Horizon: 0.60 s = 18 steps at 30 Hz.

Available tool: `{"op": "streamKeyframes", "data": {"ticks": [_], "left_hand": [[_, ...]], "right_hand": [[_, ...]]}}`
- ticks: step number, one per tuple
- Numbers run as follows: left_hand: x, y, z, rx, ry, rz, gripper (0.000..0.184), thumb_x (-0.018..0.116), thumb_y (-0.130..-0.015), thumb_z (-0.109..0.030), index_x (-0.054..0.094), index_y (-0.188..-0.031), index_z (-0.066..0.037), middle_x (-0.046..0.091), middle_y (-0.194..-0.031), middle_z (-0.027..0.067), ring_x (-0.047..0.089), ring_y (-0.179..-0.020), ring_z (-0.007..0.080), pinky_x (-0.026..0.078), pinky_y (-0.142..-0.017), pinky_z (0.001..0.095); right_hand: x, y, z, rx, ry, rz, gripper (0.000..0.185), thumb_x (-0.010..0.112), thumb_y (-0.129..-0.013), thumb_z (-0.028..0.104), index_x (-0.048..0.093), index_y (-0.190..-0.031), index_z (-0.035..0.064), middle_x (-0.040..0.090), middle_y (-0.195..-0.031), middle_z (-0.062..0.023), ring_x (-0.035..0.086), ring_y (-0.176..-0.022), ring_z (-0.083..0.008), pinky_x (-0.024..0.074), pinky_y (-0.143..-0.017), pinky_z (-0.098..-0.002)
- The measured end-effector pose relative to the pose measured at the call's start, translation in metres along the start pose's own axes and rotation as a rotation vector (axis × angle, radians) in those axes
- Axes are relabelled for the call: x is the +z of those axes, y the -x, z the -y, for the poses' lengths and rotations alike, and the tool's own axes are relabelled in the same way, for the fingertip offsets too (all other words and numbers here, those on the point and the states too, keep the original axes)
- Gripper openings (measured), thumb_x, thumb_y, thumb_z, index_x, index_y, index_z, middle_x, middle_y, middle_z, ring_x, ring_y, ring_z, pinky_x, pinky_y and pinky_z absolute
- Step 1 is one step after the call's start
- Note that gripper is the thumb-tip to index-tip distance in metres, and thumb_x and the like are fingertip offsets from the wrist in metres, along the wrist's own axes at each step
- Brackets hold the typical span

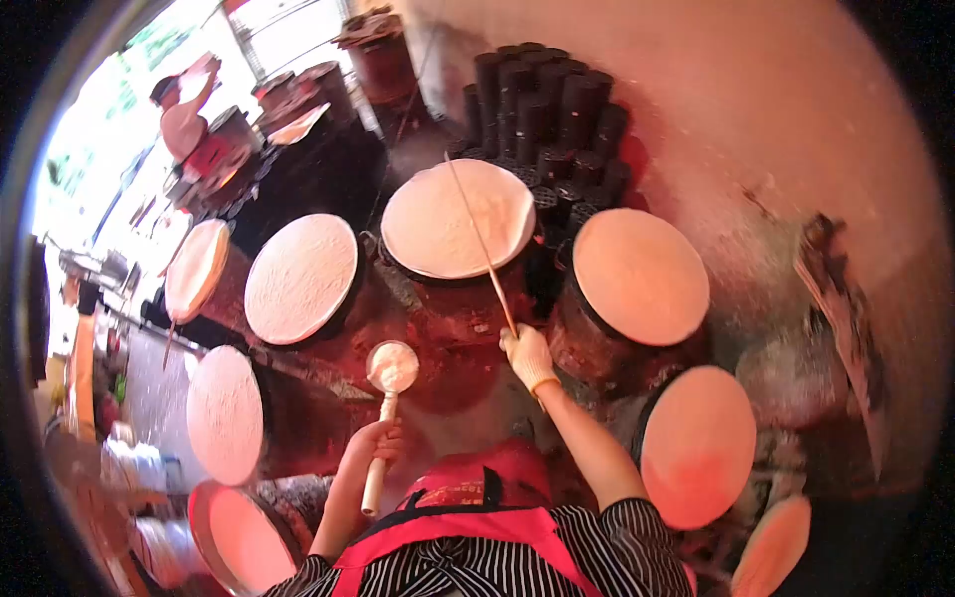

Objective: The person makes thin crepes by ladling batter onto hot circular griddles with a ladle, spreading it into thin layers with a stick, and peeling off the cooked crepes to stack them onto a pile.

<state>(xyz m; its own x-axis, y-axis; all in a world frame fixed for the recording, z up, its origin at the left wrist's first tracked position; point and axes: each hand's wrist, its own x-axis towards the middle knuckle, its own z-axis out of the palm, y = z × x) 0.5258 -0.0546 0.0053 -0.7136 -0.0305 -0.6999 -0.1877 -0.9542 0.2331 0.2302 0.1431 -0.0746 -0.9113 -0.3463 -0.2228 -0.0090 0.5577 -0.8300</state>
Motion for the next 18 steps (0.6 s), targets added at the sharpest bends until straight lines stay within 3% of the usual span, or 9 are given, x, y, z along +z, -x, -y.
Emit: {"op": "streamKeyframes", "data": {"ticks": [3, 5, 8, 11, 13, 15, 17, 18], "left_hand": [[-0.003, 0.004, -0.002, 0.062, 0.216, 0.008, 0.011, 0.051, -0.101, -0.008, 0.049, -0.108, -0.001, 0.041, -0.074, 0.0007, 0.033, -0.051, 0.0059, 0.025, -0.038, 0.0186], [0.006, 0.017, 0.007, 0.167, 0.311, -0.054, 0.015, 0.049, -0.102, -0.009, 0.05, -0.114, 0.0, 0.042, -0.074, 0.0009, 0.033, -0.051, 0.0058, 0.026, -0.038, 0.0183], [0.011, 0.028, 0.011, 0.34, 0.493, -0.065, 0.016, 0.048, -0.103, -0.011, 0.05, -0.115, 0.0, 0.042, -0.076, 0.0013, 0.033, -0.052, 0.006, 0.028, -0.039, 0.0181], [0.009, 0.043, 0.006, 0.447, 0.583, -0.107, 0.017, 0.048, -0.103, -0.011, 0.05, -0.116, 0.0, 0.039, -0.075, -0.0001, 0.033, -0.052, 0.0057, 0.029, -0.038, 0.0178], [0.0, 0.051, 0.001, 0.501, 0.615, -0.117, 0.017, 0.047, -0.103, -0.011, 0.05, -0.117, 0.0, 0.038, -0.075, -0.0004, 0.032, -0.053, 0.0057, 0.028, -0.038, 0.0174], [-0.014, 0.056, -0.009, 0.57, 0.61, -0.15, 0.018, 0.047, -0.103, -0.011, 0.05, -0.117, 0.0, 0.038, -0.075, -0.0007, 0.032, -0.053, 0.0056, 0.028, -0.038, 0.0168], [-0.028, 0.057, -0.025, 0.601, 0.641, -0.186, 0.018, 0.047, -0.104, -0.013, 0.049, -0.117, 0.0, 0.039, -0.077, 0.0, 0.033, -0.054, 0.0054, 0.028, -0.038, 0.0168], [-0.032, 0.057, -0.035, 0.614, 0.661, -0.172, 0.013, 0.044, -0.105, -0.013, 0.046, -0.11, -0.001, 0.039, -0.078, 0.0009, 0.034, -0.054, 0.0055, 0.029, -0.038, 0.0171]], "right_hand": [[0.004, -0.079, 0.047, -0.316, 0.306, -0.146, 0.035, 0.062, -0.093, 0.039, 0.068, -0.092, 0.0046, 0.069, -0.086, -0.0217, 0.066, -0.083, -0.0427, 0.0526, -0.072, -0.0479], [0.029, -0.124, 0.073, -0.521, 0.391, -0.057, 0.039, 0.066, -0.09, 0.044, 0.066, -0.105, 0.0083, 0.07, -0.09, -0.0206, 0.068, -0.088, -0.0399, 0.0544, -0.075, -0.0476], [0.064, -0.143, 0.149, -0.584, 0.693, 0.139, 0.059, 0.07, -0.085, 0.05, 0.054, -0.126, 0.0103, 0.07, -0.109, -0.0171, 0.07, -0.094, -0.036, 0.0565, -0.079, -0.0452], [0.114, -0.171, 0.164, -0.769, 0.799, 0.136, 0.061, 0.069, -0.085, 0.05, 0.053, -0.132, 0.0132, 0.072, -0.1, -0.0143, 0.07, -0.093, -0.0368, 0.0555, -0.082, -0.0465], [0.138, -0.208, 0.15, -0.912, 0.766, 0.203, 0.051, 0.068, -0.087, 0.048, 0.059, -0.123, 0.0127, 0.072, -0.099, -0.0142, 0.07, -0.092, -0.0368, 0.0555, -0.083, -0.0457], [0.139, -0.216, 0.161, -0.797, 0.832, 0.308, 0.032, 0.065, -0.087, 0.032, 0.064, -0.111, 0.0104, 0.07, -0.109, -0.0168, 0.07, -0.095, -0.0357, 0.0552, -0.083, -0.0482], [0.131, -0.23, 0.17, -0.795, 0.799, 0.283, 0.028, 0.065, -0.087, 0.032, 0.067, -0.106, 0.0107, 0.071, -0.106, -0.0166, 0.07, -0.095, -0.0357, 0.0549, -0.082, -0.0479], [0.126, -0.24, 0.18, -0.791, 0.75, 0.247, 0.026, 0.064, -0.088, 0.032, 0.07, -0.101, 0.011, 0.072, -0.103, -0.0165, 0.07, -0.094, -0.0358, 0.0545, -0.081, -0.0476]]}}
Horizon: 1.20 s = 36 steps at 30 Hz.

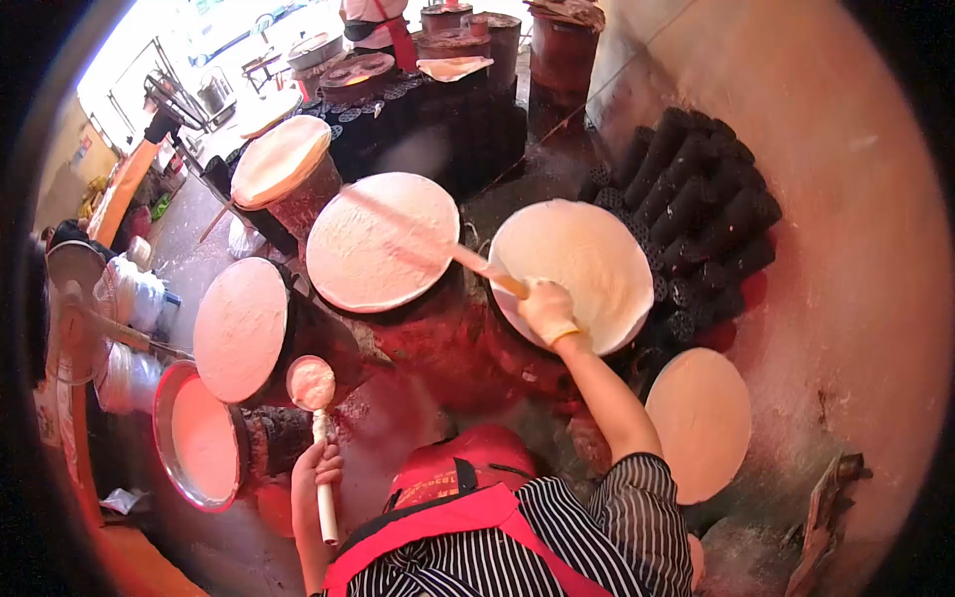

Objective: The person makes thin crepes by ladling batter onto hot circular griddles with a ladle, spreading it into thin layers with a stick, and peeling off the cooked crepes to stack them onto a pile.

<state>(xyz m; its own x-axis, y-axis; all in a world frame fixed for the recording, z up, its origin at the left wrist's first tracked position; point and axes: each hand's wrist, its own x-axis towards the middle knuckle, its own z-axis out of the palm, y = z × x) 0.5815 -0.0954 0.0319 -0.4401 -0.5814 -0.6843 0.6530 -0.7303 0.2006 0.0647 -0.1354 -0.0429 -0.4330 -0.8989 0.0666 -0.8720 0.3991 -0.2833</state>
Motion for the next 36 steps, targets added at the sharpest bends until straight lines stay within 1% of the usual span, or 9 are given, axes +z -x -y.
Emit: {"op": "streamKeyframes", "data": {"ticks": [2, 6, 8, 15, 19, 23, 29, 33, 36], "left_hand": [[0.013, -0.007, -0.017, 0.019, 0.043, 0.018, 0.01, 0.042, -0.106, -0.012, 0.044, -0.106, -0.002, 0.04, -0.078, 0.0018, 0.035, -0.054, 0.0054, 0.031, -0.037, 0.0171], [0.042, -0.015, -0.048, 0.036, 0.072, 0.086, 0.017, 0.041, -0.106, -0.011, 0.045, -0.116, 0.003, 0.04, -0.078, 0.0018, 0.036, -0.056, 0.0052, 0.032, -0.039, 0.0164], [0.059, -0.019, -0.055, 0.022, 0.144, 0.061, 0.019, 0.044, -0.105, -0.01, 0.048, -0.118, 0.003, 0.038, -0.077, 0.0003, 0.034, -0.054, 0.005, 0.03, -0.038, 0.0176], [0.084, -0.018, -0.049, 0.062, 0.409, 0.11, 0.025, 0.04, -0.106, -0.01, 0.045, -0.125, 0.006, 0.039, -0.081, 0.0029, 0.036, -0.056, 0.0068, 0.033, -0.04, 0.0189], [0.071, -0.018, -0.051, 0.137, 0.451, 0.088, 0.024, 0.042, -0.106, -0.009, 0.045, -0.125, 0.006, 0.042, -0.083, 0.0032, 0.038, -0.058, 0.0069, 0.033, -0.041, 0.0188], [0.051, -0.001, -0.078, 0.298, 0.39, -0.003, 0.021, 0.045, -0.105, -0.008, 0.046, -0.121, 0.005, 0.044, -0.081, 0.0034, 0.038, -0.057, 0.0054, 0.033, -0.04, 0.017], [-0.027, 0.015, -0.16, 0.477, 0.423, -0.04, 0.023, 0.047, -0.104, -0.007, 0.047, -0.124, 0.005, 0.044, -0.082, 0.0033, 0.038, -0.057, 0.0054, 0.031, -0.041, 0.0164], [-0.062, 0.038, -0.22, 0.619, 0.424, -0.124, 0.025, 0.05, -0.102, -0.007, 0.048, -0.124, 0.005, 0.042, -0.081, 0.0027, 0.037, -0.058, 0.0048, 0.029, -0.042, 0.0162], [-0.077, 0.047, -0.256, 0.681, 0.512, -0.128, 0.024, 0.05, -0.102, -0.006, 0.048, -0.123, 0.005, 0.042, -0.08, 0.0028, 0.037, -0.055, 0.005, 0.03, -0.04, 0.0169]], "right_hand": [[-0.056, -0.003, 0.009, 0.152, -0.214, 0.001, 0.031, 0.063, -0.09, 0.037, 0.074, -0.097, 0.0092, 0.072, -0.093, -0.0192, 0.071, -0.086, -0.0318, 0.0541, -0.078, -0.0436], [-0.079, -0.039, -0.079, -0.049, -0.807, -0.273, 0.022, 0.071, -0.092, 0.024, 0.075, -0.095, 0.0022, 0.071, -0.081, -0.0024, 0.063, -0.072, -0.0135, 0.051, -0.069, -0.0311], [-0.157, -0.036, -0.045, 0.145, -0.895, -0.228, 0.017, 0.075, -0.089, 0.016, 0.071, -0.089, -0.0013, 0.066, -0.08, 0.0014, 0.058, -0.072, -0.0063, 0.0468, -0.065, -0.0238], [-0.218, -0.116, 0.004, 0.02, -1.075, -0.198, 0.014, 0.073, -0.09, 0.016, 0.07, -0.091, 0.0024, 0.062, -0.081, 0.0051, 0.054, -0.072, -0.0036, 0.0405, -0.064, -0.0206], [-0.178, -0.178, 0.095, 0.034, -1.066, -0.067, 0.021, 0.069, -0.092, 0.021, 0.07, -0.091, -0.0001, 0.058, -0.079, 0.0041, 0.052, -0.073, -0.0056, 0.0409, -0.067, -0.0223], [-0.124, -0.239, 0.211, -0.104, -1.112, 0.048, 0.024, 0.07, -0.092, 0.021, 0.07, -0.096, -0.0025, 0.067, -0.089, -0.002, 0.061, -0.082, -0.0089, 0.0461, -0.076, -0.0237], [-0.075, -0.344, 0.486, -0.228, -1.36, 0.202, 0.023, 0.076, -0.088, 0.029, 0.071, -0.085, 0.0062, 0.056, -0.068, 0.0066, 0.047, -0.057, -0.0032, 0.0316, -0.049, -0.0222], [-0.071, -0.467, 0.632, -0.293, -1.592, 0.352, 0.023, 0.072, -0.089, 0.031, 0.07, -0.086, 0.009, 0.047, -0.062, 0.0069, 0.043, -0.052, -0.0073, 0.0338, -0.048, -0.0259], [-0.103, -0.499, 0.671, -0.229, -1.731, 0.381, 0.02, 0.068, -0.092, 0.029, 0.066, -0.086, 0.0103, 0.049, -0.058, 0.0005, 0.046, -0.047, -0.017, 0.0393, -0.049, -0.0342]]}}
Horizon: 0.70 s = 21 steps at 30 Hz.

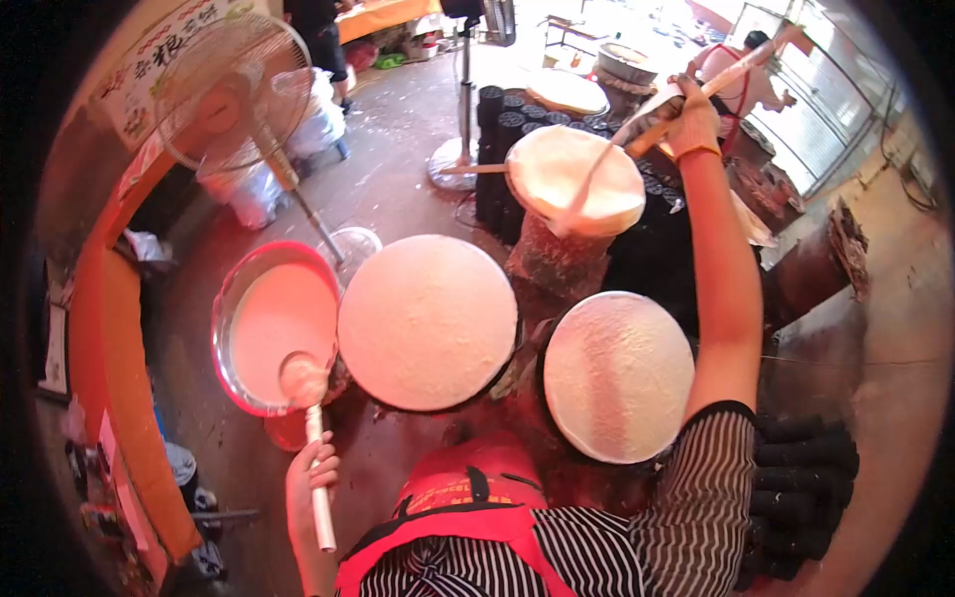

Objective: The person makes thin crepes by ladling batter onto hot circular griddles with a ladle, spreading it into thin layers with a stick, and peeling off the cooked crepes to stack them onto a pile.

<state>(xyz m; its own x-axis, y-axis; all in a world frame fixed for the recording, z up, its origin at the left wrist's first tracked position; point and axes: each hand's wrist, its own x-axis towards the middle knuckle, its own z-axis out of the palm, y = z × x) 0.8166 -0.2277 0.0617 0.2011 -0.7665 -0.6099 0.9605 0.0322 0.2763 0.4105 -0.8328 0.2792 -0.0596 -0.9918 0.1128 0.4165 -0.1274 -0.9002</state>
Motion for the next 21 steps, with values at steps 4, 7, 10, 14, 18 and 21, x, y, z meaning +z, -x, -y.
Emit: {"op": "streamKeyframes", "data": {"ticks": [4, 7, 10, 14, 18, 21], "left_hand": [[0.008, -0.02, -0.036, 0.042, 0.18, -0.005, 0.024, 0.047, -0.103, -0.008, 0.048, -0.122, 0.006, 0.042, -0.079, 0.0031, 0.037, -0.054, 0.0058, 0.032, -0.039, 0.0178], [0.017, -0.026, -0.037, 0.095, 0.224, 0.042, 0.028, 0.045, -0.104, -0.009, 0.044, -0.125, 0.01, 0.041, -0.079, 0.0035, 0.04, -0.056, 0.0073, 0.038, -0.042, 0.0195], [0.031, -0.031, -0.039, 0.12, 0.319, 0.025, 0.028, 0.042, -0.105, -0.01, 0.045, -0.123, 0.011, 0.041, -0.079, 0.0038, 0.04, -0.058, 0.0082, 0.037, -0.043, 0.0203], [0.076, -0.031, -0.025, 0.153, 0.404, -0.008, 0.034, 0.041, -0.105, -0.012, 0.038, -0.127, 0.014, 0.04, -0.08, 0.0049, 0.041, -0.06, 0.0096, 0.041, -0.046, 0.0218], [0.105, -0.035, -0.026, 0.096, 0.518, -0.044, 0.038, 0.039, -0.106, -0.013, 0.036, -0.129, 0.016, 0.039, -0.081, 0.0047, 0.041, -0.06, 0.0099, 0.043, -0.047, 0.0232], [0.104, -0.045, -0.035, 0.03, 0.566, 0.001, 0.039, 0.038, -0.106, -0.014, 0.035, -0.13, 0.016, 0.04, -0.082, 0.0049, 0.041, -0.06, 0.0101, 0.043, -0.047, 0.0232]], "right_hand": [[-0.038, -0.062, -0.065, -0.137, -0.091, -0.248, 0.021, 0.066, -0.091, 0.026, 0.057, -0.083, 0.0097, 0.051, -0.061, -0.0025, 0.05, -0.049, -0.019, 0.042, -0.048, -0.036], [-0.084, -0.077, -0.144, -0.084, -0.209, -0.432, 0.018, 0.067, -0.09, 0.02, 0.054, -0.087, 0.0067, 0.051, -0.064, -0.0023, 0.049, -0.049, -0.0178, 0.0438, -0.048, -0.035], [-0.138, -0.095, -0.254, 0.043, -0.224, -0.429, 0.019, 0.064, -0.097, 0.017, 0.055, -0.082, 0.0095, 0.049, -0.061, -0.0005, 0.042, -0.043, -0.014, 0.0377, -0.041, -0.0304], [-0.161, -0.068, -0.34, 0.252, -0.039, -0.773, 0.016, 0.071, -0.093, 0.017, 0.064, -0.089, 0.0035, 0.052, -0.063, -0.0008, 0.043, -0.043, -0.0125, 0.0339, -0.038, -0.0279], [-0.158, -0.054, -0.375, 0.199, 0.08, -0.878, 0.025, 0.076, -0.089, 0.023, 0.058, -0.079, 0.0081, 0.049, -0.055, 0.0001, 0.04, -0.038, -0.0122, 0.0306, -0.036, -0.0289], [-0.155, -0.052, -0.382, 0.122, 0.212, -0.941, 0.025, 0.075, -0.09, 0.023, 0.059, -0.081, 0.0077, 0.048, -0.055, 0.0004, 0.039, -0.038, -0.0122, 0.0302, -0.037, -0.03]]}}
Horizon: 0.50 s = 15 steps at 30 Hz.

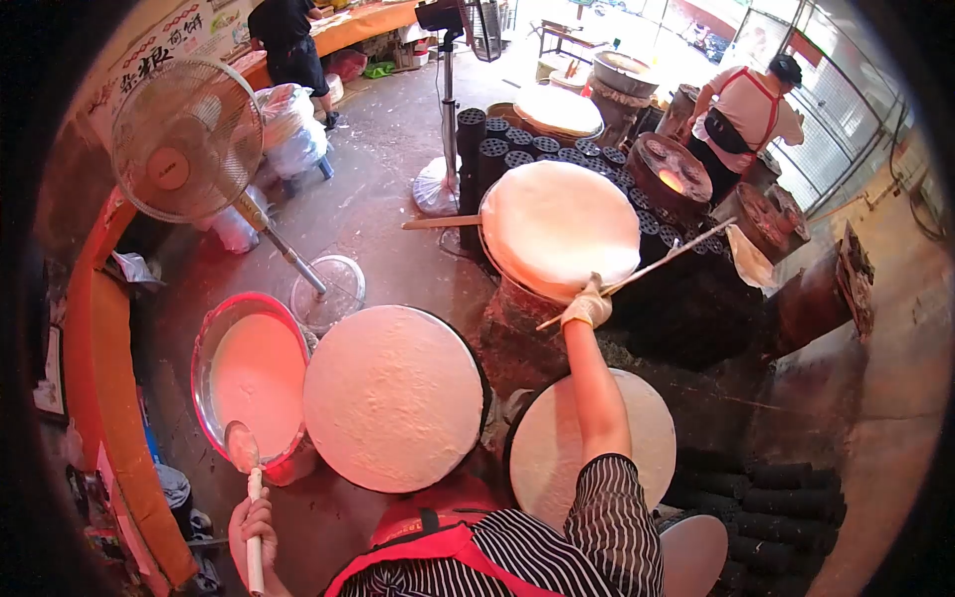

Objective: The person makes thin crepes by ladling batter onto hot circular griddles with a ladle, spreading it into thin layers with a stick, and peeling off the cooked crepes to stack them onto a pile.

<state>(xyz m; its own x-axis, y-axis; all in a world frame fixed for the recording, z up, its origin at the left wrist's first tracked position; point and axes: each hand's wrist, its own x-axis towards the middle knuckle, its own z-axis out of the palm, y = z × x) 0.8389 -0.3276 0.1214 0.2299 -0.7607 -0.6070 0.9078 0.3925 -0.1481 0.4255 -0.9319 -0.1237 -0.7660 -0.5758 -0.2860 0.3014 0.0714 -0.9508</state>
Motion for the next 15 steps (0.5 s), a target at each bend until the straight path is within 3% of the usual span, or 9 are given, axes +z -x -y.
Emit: {"op": "streamKeyframes", "data": {"ticks": [2, 6, 9, 10, 11, 12, 13, 14, 15], "left_hand": [[0.004, -0.002, -0.008, -0.014, 0.025, 0.008, 0.04, 0.038, -0.106, -0.016, 0.036, -0.13, 0.016, 0.04, -0.082, 0.0051, 0.041, -0.06, 0.0101, 0.043, -0.047, 0.023], [0.001, -0.003, -0.065, 0.005, 0.033, -0.027, 0.034, 0.044, -0.107, -0.021, 0.048, -0.121, 0.009, 0.041, -0.08, 0.0029, 0.039, -0.055, 0.0079, 0.035, -0.042, 0.0193], [-0.065, -0.049, -0.185, 0.415, -0.94, -0.155, 0.036, 0.051, -0.105, -0.032, 0.055, -0.131, -0.008, 0.052, -0.078, -0.0001, 0.041, -0.047, 0.0063, 0.034, -0.039, 0.0225], [-0.063, -0.073, -0.197, 0.7, -1.115, -0.422, 0.031, 0.054, -0.103, -0.026, 0.059, -0.131, -0.015, 0.059, -0.082, 0.0001, 0.045, -0.047, 0.0052, 0.033, -0.039, 0.0218], [-0.066, -0.101, -0.232, 0.818, -1.422, -0.574, 0.032, 0.051, -0.104, -0.019, 0.06, -0.134, -0.013, 0.063, -0.088, 0.0037, 0.056, -0.054, 0.0107, 0.045, -0.046, 0.0249], [-0.066, -0.125, -0.261, 1.294, -1.901, -0.442, 0.038, 0.049, -0.103, -0.014, 0.057, -0.14, -0.011, 0.066, -0.092, 0.0088, 0.064, -0.072, 0.0181, 0.054, -0.062, 0.0299], [-0.078, -0.151, -0.322, 1.134, -2.124, -0.492, 0.042, 0.045, -0.1, -0.008, 0.056, -0.141, -0.011, 0.068, -0.111, 0.0177, 0.066, -0.097, 0.033, 0.052, -0.084, 0.0403], [-0.041, -0.161, -0.343, 0.935, -2.165, -0.383, 0.045, 0.043, -0.096, 0.0, 0.059, -0.137, -0.01, 0.065, -0.117, 0.0225, 0.065, -0.104, 0.0359, 0.051, -0.088, 0.0414], [-0.105, -0.221, -0.427, 0.864, -2.389, -0.403, 0.048, 0.047, -0.092, 0.001, 0.057, -0.137, -0.008, 0.065, -0.11, 0.0213, 0.065, -0.099, 0.0363, 0.053, -0.083, 0.0428]], "right_hand": [[-0.002, 0.0, -0.01, -0.128, -0.051, -0.112, 0.025, 0.068, -0.096, 0.03, 0.059, -0.084, 0.0093, 0.048, -0.059, 0.0013, 0.04, -0.04, -0.0125, 0.0293, -0.038, -0.0306], [-0.063, 0.098, 0.023, 0.152, -0.259, 0.233, 0.018, 0.058, -0.1, 0.03, 0.06, -0.096, 0.0126, 0.042, -0.063, 0.0057, 0.037, -0.045, -0.0093, 0.03, -0.041, -0.0257], [-0.122, 0.21, 0.022, 0.241, 0.068, 0.692, 0.015, 0.06, -0.097, 0.031, 0.061, -0.099, 0.017, 0.034, -0.06, 0.0092, 0.032, -0.047, -0.003, 0.0268, -0.041, -0.0242], [-0.134, 0.276, 0.026, 0.3, 0.167, 0.759, 0.016, 0.059, -0.098, 0.033, 0.063, -0.102, 0.0178, 0.034, -0.059, 0.0105, 0.029, -0.044, -0.0026, 0.0242, -0.039, -0.0231], [-0.147, 0.326, 0.009, 0.28, 0.238, 0.801, 0.022, 0.06, -0.098, 0.038, 0.064, -0.105, 0.0175, 0.035, -0.058, 0.011, 0.029, -0.041, -0.0037, 0.0243, -0.037, -0.023], [-0.157, 0.361, -0.014, 0.397, 0.527, 0.729, 0.032, 0.059, -0.098, 0.045, 0.064, -0.107, 0.0151, 0.035, -0.056, 0.0092, 0.031, -0.038, -0.0054, 0.0244, -0.034, -0.0232], [-0.174, 0.399, -0.04, 0.447, 0.517, 0.844, 0.047, 0.059, -0.096, 0.054, 0.064, -0.11, 0.0097, 0.039, -0.053, 0.0076, 0.036, -0.035, -0.0069, 0.0246, -0.032, -0.0242], [-0.177, 0.443, -0.068, 0.544, 0.632, 0.868, 0.051, 0.057, -0.097, 0.054, 0.061, -0.117, 0.0072, 0.038, -0.052, 0.0068, 0.035, -0.035, -0.0077, 0.0249, -0.032, -0.0247], [-0.17, 0.5, -0.075, 0.636, 0.687, 0.947, 0.05, 0.056, -0.098, 0.051, 0.06, -0.124, 0.008, 0.038, -0.054, 0.0064, 0.035, -0.036, -0.0073, 0.0262, -0.033, -0.025]]}}
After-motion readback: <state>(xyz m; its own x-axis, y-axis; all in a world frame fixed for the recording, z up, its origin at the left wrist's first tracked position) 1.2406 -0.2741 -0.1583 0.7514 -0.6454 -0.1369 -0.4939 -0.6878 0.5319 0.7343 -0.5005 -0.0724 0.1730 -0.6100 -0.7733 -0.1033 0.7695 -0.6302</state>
